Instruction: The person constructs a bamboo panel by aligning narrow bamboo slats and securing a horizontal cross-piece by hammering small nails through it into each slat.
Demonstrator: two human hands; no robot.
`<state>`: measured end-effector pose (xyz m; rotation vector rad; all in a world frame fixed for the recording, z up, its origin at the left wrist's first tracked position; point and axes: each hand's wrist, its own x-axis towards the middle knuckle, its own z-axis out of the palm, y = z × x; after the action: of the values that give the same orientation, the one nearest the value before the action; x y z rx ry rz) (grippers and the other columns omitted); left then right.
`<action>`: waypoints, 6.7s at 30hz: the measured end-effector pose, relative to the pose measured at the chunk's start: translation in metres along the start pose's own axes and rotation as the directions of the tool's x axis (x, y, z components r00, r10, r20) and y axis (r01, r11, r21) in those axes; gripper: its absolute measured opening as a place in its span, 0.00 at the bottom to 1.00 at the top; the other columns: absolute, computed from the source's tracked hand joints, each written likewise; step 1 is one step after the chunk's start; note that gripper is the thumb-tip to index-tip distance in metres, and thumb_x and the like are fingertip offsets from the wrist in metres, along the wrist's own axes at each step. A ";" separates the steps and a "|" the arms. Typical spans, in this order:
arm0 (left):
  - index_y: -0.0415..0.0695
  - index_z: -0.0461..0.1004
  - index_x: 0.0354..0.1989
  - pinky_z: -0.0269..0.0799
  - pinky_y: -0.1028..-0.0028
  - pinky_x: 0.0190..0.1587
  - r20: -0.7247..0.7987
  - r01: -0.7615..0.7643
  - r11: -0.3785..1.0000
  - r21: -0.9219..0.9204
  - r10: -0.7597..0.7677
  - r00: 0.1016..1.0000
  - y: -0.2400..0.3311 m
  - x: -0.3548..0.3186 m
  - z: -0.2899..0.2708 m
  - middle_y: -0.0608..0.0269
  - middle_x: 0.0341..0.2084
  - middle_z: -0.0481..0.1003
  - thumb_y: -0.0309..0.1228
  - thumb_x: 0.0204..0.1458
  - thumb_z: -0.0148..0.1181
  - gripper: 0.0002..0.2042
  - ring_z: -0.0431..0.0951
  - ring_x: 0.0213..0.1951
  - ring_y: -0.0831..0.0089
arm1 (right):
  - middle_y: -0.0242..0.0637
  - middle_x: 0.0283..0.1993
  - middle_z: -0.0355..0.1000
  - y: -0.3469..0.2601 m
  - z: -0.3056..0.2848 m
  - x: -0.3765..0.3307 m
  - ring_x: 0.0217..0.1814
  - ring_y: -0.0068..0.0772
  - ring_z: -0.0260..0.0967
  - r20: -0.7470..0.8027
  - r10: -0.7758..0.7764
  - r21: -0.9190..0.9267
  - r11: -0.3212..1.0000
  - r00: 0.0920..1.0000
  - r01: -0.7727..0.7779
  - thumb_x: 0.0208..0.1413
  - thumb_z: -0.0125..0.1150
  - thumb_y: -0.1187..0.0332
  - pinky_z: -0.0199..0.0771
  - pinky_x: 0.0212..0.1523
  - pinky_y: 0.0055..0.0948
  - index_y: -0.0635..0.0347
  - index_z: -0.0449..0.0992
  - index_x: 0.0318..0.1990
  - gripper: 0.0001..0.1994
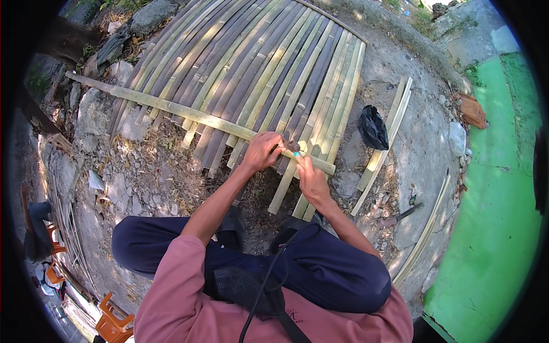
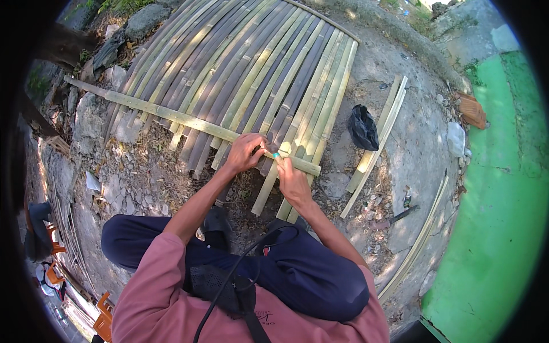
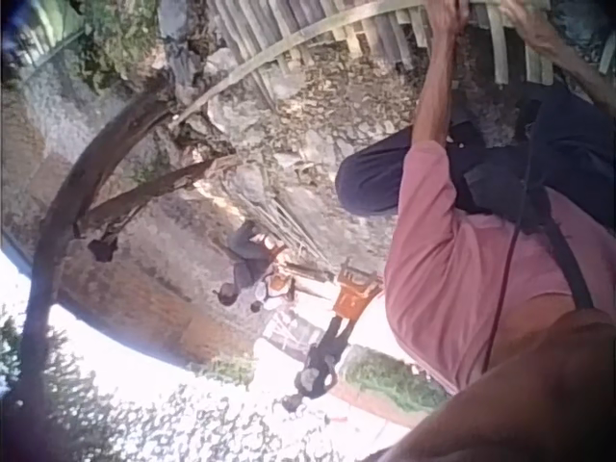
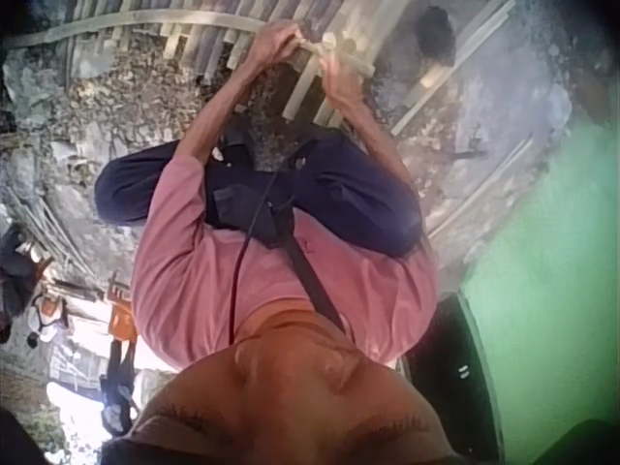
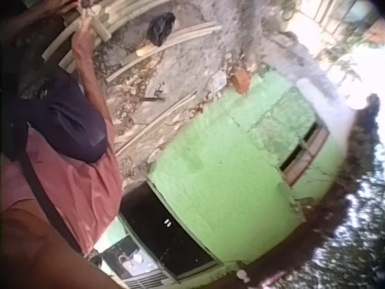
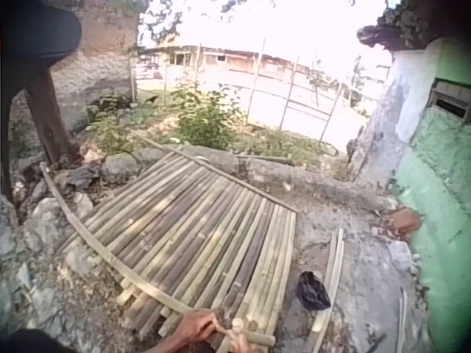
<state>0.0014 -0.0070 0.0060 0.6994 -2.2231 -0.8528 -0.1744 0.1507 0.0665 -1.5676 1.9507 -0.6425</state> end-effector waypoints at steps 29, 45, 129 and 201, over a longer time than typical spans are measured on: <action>0.50 0.68 0.76 0.40 0.41 0.83 -0.012 0.194 0.755 0.626 -0.239 0.971 -0.042 -0.003 -0.024 0.52 0.81 0.59 0.39 0.66 0.51 0.28 0.53 0.82 0.52 | 0.63 0.42 0.80 -0.006 -0.007 -0.012 0.44 0.73 0.78 -0.084 0.016 0.210 0.978 0.996 0.002 0.78 0.48 0.67 0.75 0.40 0.60 0.66 0.68 0.59 0.13; 0.50 0.68 0.75 0.42 0.42 0.82 -0.036 0.206 0.779 0.592 -0.230 0.972 -0.043 -0.001 -0.021 0.54 0.80 0.59 0.36 0.67 0.52 0.27 0.54 0.82 0.51 | 0.60 0.31 0.75 0.001 0.011 0.000 0.35 0.75 0.76 0.043 0.007 0.065 0.998 0.999 -0.010 0.78 0.48 0.66 0.69 0.33 0.63 0.65 0.68 0.55 0.11; 0.36 0.81 0.29 0.73 0.64 0.33 -0.487 0.800 0.499 -0.333 -0.817 0.307 -0.095 -0.098 -0.110 0.61 0.17 0.78 0.48 0.73 0.55 0.27 0.77 0.22 0.71 | 0.34 0.40 0.76 0.186 -0.030 -0.008 0.38 0.24 0.74 -0.220 0.652 0.701 0.623 0.725 -0.347 0.56 0.84 0.68 0.72 0.37 0.27 0.61 0.61 0.56 0.32; 0.41 0.60 0.80 0.33 0.38 0.83 -0.025 0.220 0.766 0.604 -0.258 0.966 -0.006 0.001 0.025 0.52 0.81 0.58 0.48 0.74 0.47 0.32 0.49 0.83 0.50 | 0.65 0.31 0.76 0.012 -0.005 0.002 0.35 0.76 0.75 -0.145 0.208 0.065 0.978 0.967 -0.200 0.79 0.48 0.65 0.70 0.31 0.59 0.65 0.68 0.51 0.11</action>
<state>-0.0154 -0.0016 -0.0124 1.2943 -2.5094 -0.2447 -0.1862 0.1509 0.0618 -1.2986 2.1551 -0.7349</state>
